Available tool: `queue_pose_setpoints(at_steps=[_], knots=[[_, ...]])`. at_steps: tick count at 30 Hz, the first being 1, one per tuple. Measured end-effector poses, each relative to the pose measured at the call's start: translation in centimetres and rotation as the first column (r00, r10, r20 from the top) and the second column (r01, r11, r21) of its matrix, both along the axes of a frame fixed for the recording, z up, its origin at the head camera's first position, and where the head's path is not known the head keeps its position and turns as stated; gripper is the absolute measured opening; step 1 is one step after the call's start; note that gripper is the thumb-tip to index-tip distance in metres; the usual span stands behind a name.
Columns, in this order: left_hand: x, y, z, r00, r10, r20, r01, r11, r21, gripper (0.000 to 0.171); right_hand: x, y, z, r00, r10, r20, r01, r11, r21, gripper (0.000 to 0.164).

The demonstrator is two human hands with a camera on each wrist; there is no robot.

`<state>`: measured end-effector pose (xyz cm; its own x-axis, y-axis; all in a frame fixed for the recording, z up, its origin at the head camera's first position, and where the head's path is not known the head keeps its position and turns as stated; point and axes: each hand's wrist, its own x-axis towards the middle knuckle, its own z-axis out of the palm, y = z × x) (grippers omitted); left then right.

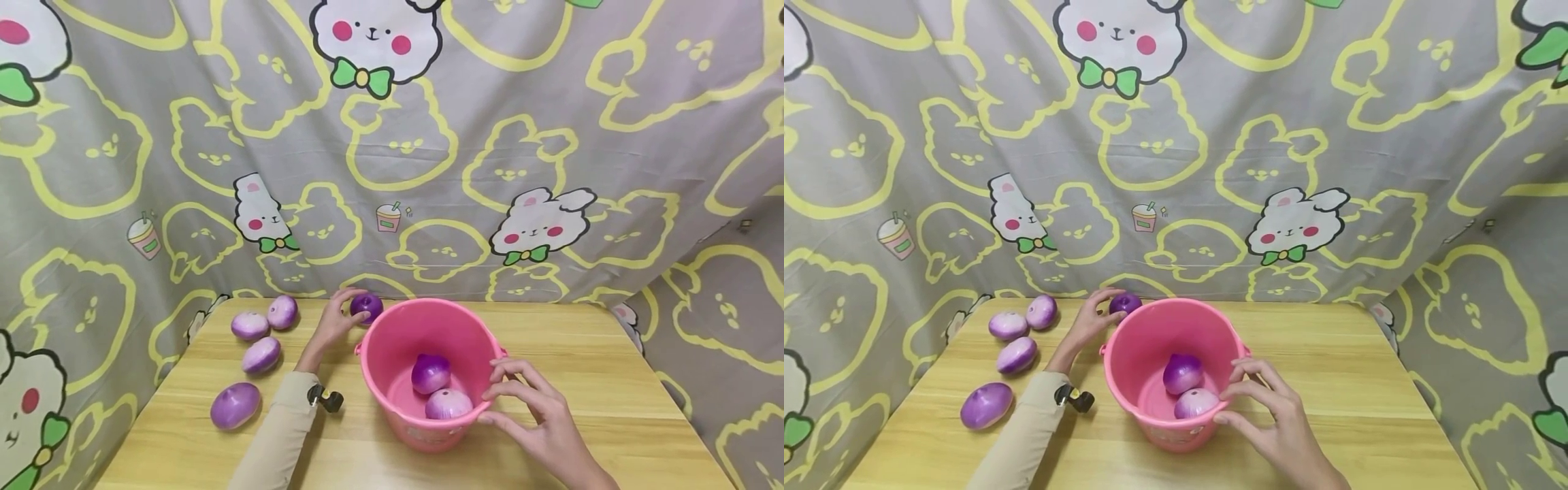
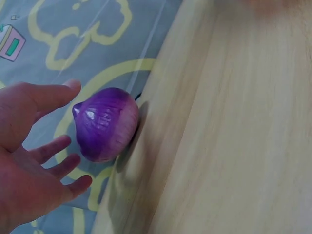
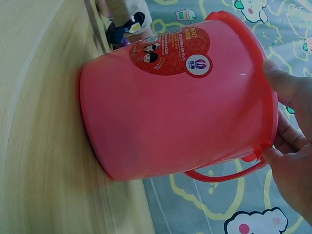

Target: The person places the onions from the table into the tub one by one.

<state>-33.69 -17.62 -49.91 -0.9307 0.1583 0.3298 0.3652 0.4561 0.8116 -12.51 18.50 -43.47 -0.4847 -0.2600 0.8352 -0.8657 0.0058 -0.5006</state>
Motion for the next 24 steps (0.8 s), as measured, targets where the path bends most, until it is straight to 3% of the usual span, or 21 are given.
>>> queue_pose_setpoints(at_steps=[7,15,24], knots=[[-0.4,-0.1,-0.3,1.0,0.001,0.025,0.001,0.998,-0.064,0.056,-0.1,0.0,-0.1,1.0,-0.003,-0.004,0.003,1.0,0.006,0.033],[-1.1,0.1,-0.9,0.997,-0.043,0.066,0.049,0.995,-0.092,0.064,-0.1,0.1,0.1,1.0,-0.019,-0.008,0.019,1.0,0.012,0.032],[-1.2,0.2,-1.5,0.993,-0.065,0.101,0.067,0.998,-0.015,0.061,-0.3,0.2,-0.5,1.0,-0.011,0.001,0.011,1.0,0.011,0.033]])
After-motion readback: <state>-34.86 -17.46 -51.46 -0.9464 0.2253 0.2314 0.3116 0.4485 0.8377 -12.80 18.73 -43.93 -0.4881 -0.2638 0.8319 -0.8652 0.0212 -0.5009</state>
